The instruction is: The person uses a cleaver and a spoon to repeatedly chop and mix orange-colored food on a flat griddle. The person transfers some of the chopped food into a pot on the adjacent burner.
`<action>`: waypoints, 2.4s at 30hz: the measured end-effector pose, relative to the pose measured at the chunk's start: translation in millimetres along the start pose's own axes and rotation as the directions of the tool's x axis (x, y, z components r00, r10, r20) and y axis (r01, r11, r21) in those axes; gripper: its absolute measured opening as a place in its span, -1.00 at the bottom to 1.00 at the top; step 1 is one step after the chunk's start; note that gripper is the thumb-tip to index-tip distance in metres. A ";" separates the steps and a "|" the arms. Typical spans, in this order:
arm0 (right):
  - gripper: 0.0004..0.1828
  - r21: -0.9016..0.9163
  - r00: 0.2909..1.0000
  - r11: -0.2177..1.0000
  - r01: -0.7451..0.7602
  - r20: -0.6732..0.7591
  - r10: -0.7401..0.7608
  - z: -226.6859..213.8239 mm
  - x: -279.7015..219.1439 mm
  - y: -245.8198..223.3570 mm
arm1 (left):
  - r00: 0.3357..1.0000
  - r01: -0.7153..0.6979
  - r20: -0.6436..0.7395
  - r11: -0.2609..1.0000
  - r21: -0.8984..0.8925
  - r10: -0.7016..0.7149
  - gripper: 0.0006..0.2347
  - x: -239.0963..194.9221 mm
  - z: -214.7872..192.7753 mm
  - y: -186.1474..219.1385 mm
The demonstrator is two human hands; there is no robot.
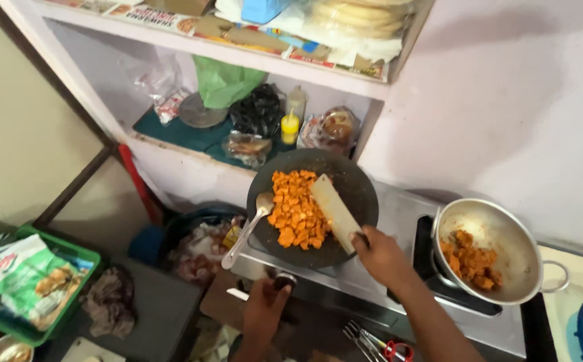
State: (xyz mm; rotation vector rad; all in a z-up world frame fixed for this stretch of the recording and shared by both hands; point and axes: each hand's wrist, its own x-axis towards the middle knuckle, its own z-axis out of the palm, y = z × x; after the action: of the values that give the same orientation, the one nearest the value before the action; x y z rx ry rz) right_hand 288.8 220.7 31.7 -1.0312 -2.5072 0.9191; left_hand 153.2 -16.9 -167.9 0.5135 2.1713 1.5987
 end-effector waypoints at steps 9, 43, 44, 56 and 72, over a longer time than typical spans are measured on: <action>-0.64 0.139 0.902 0.898 -0.417 0.184 0.391 -27.4 -6.7 -51.6 | 0.986 0.160 -0.067 0.984 0.083 -0.155 -0.64 -12.6 1.8 15.4; -0.63 -0.124 0.907 0.907 -0.403 -0.184 0.379 58.6 28.8 -61.4 | 0.726 0.308 0.544 0.906 0.291 -0.421 -0.74 133.0 -116.7 105.4; -0.63 -0.246 0.918 0.889 -0.386 -0.196 0.344 59.0 29.2 -67.9 | 0.787 0.157 0.538 0.942 0.297 -0.301 -0.74 133.8 -121.2 112.4; -0.59 -0.545 0.944 0.771 -0.329 -0.172 0.281 55.1 -4.2 -126.8 | 0.899 -0.326 0.430 0.783 0.530 0.083 -0.76 159.2 -147.0 157.8; -0.69 -0.460 0.905 0.788 -0.410 -0.094 0.416 54.8 16.2 -111.5 | 0.865 -0.275 0.490 0.718 0.639 -0.105 -0.77 163.9 -146.1 169.3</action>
State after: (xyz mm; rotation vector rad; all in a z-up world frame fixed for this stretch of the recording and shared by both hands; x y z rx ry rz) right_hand 192.6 146.8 62.9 -1.7875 -2.6255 0.3947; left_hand -52.1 -4.7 18.0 1.1261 2.2673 0.4905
